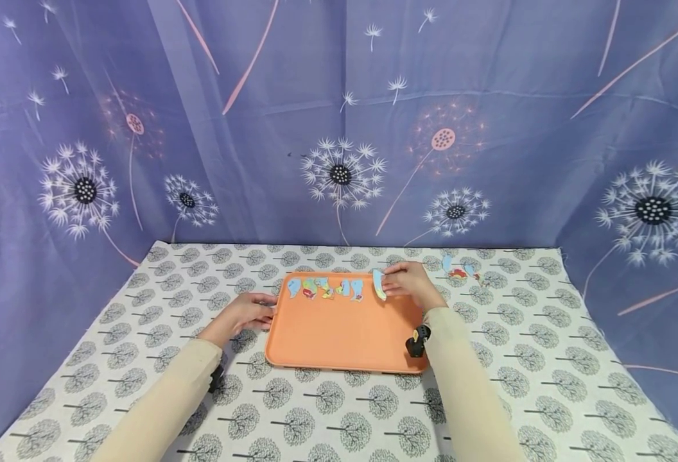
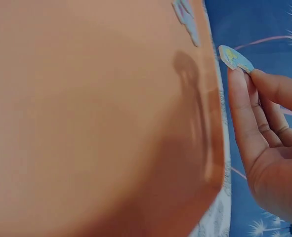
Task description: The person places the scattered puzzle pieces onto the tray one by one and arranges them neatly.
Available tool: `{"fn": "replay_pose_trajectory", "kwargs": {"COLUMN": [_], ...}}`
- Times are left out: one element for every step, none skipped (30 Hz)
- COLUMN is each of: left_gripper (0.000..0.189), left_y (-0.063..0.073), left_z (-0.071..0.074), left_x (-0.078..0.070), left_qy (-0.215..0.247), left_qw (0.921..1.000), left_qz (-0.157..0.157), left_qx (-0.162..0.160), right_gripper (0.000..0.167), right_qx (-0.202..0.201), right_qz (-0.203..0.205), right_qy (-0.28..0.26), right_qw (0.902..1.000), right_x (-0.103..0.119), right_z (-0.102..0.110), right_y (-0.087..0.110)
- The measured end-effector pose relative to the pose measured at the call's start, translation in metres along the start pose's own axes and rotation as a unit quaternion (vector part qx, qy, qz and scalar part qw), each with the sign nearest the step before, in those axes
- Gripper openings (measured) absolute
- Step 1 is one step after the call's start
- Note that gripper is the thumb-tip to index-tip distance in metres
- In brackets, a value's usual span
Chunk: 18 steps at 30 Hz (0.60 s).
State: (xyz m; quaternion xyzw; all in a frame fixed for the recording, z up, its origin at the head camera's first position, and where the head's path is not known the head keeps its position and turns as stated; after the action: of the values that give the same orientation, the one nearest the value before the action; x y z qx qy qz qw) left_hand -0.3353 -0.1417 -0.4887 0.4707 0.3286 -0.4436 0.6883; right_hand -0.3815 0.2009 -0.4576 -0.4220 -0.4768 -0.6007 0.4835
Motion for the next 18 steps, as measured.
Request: {"fn": "replay_pose_trajectory", "kwargs": {"left_gripper": [0.041, 0.04, 0.041, 0.04, 0.04, 0.04, 0.041, 0.041, 0.04, 0.04, 0.04, 0.04, 0.041, 0.041, 0.04, 0.041, 0.041, 0.041], "left_y": [0.0, -0.001, -0.001, -0.002, -0.002, -0.002, -0.002, -0.002, -0.002, -0.002, -0.001, -0.001, -0.001, -0.001, -0.001, -0.001, -0.001, -0.001], "left_z": [0.0, 0.001, 0.001, 0.001, 0.001, 0.001, 0.001, 0.001, 0.0, 0.0, 0.0, 0.0, 0.001, 0.0, 0.0, 0.0, 0.0, -0.001], "left_x": [0.0, 0.0, -0.001, -0.001, -0.001, 0.0, 0.0, 0.0, 0.0, 0.0, 0.0, 0.0, 0.0, 0.0, 0.0, 0.0, 0.0, 0.0], "left_qy": [0.001, 0.002, 0.002, 0.003, 0.002, 0.002, 0.002, 0.002, 0.002, 0.002, 0.004, 0.003, 0.004, 0.003, 0.001, -0.001, -0.002, -0.003], "left_qw": [1.0, 1.0, 1.0, 1.0, 1.0, 1.0, 1.0, 1.0, 1.0, 1.0, 1.0, 1.0, 1.0, 1.0, 1.0, 1.0, 1.0, 1.0], "left_qz": [-0.001, 0.0, -0.001, -0.001, -0.001, -0.001, 0.0, 0.0, 0.0, 0.0, 0.0, -0.001, -0.002, -0.003, -0.005, -0.006, -0.007, -0.007], "left_qx": [-0.001, -0.001, -0.002, -0.002, -0.002, -0.003, -0.003, -0.002, -0.002, -0.001, -0.001, -0.002, -0.002, -0.003, -0.004, -0.004, -0.005, -0.005], "right_gripper": [0.04, 0.039, 0.038, 0.038, 0.038, 0.037, 0.037, 0.036, 0.035, 0.035, 0.033, 0.033, 0.032, 0.032, 0.03, 0.03, 0.029, 0.028], "right_qx": [0.003, 0.006, 0.008, 0.009, 0.011, 0.013, 0.014, 0.014, 0.012, 0.012, 0.01, 0.01, 0.007, 0.006, 0.001, 0.0, -0.004, -0.007], "right_qz": [0.003, 0.004, 0.004, 0.004, 0.004, 0.003, 0.0, -0.004, -0.009, -0.012, -0.017, -0.018, -0.022, -0.023, -0.026, -0.025, -0.026, -0.026], "right_qy": [0.001, 0.001, -0.002, -0.005, -0.008, -0.01, -0.011, -0.011, -0.011, -0.006, -0.001, 0.002, 0.007, 0.012, 0.015, 0.018, 0.021, 0.025], "right_qw": [1.0, 1.0, 1.0, 0.9999, 0.9999, 0.9999, 0.9998, 0.9998, 0.9998, 0.9998, 0.9998, 0.9998, 0.9997, 0.9997, 0.9996, 0.9995, 0.9994, 0.9993], "right_x": [0.0, -0.001, -0.002, -0.003, -0.004, -0.005, -0.006, -0.007, -0.008, -0.008, -0.009, -0.009, -0.01, -0.01, -0.011, -0.011, -0.012, -0.013], "right_z": [-0.003, -0.005, -0.007, -0.009, -0.011, -0.013, -0.014, -0.016, -0.017, -0.018, -0.019, -0.02, -0.021, -0.022, -0.022, -0.022, -0.022, -0.022], "right_y": [-0.001, -0.002, -0.004, -0.005, -0.006, -0.007, -0.008, -0.009, -0.009, -0.01, -0.01, -0.01, -0.01, -0.01, -0.01, -0.01, -0.01, -0.011]}}
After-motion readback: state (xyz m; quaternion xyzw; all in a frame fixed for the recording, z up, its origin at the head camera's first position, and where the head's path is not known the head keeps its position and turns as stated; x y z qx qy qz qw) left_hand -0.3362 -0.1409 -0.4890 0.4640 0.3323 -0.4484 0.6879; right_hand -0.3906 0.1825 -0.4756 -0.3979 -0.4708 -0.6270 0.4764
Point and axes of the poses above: each hand's wrist, its own y-axis away from the middle knuckle, its own z-axis out of the back of the hand, x = y × z, the point moved 9 cm from there along -y, towards the middle knuckle, and after that the axes turned 14 degrees about -x, right-handed, at the moved point
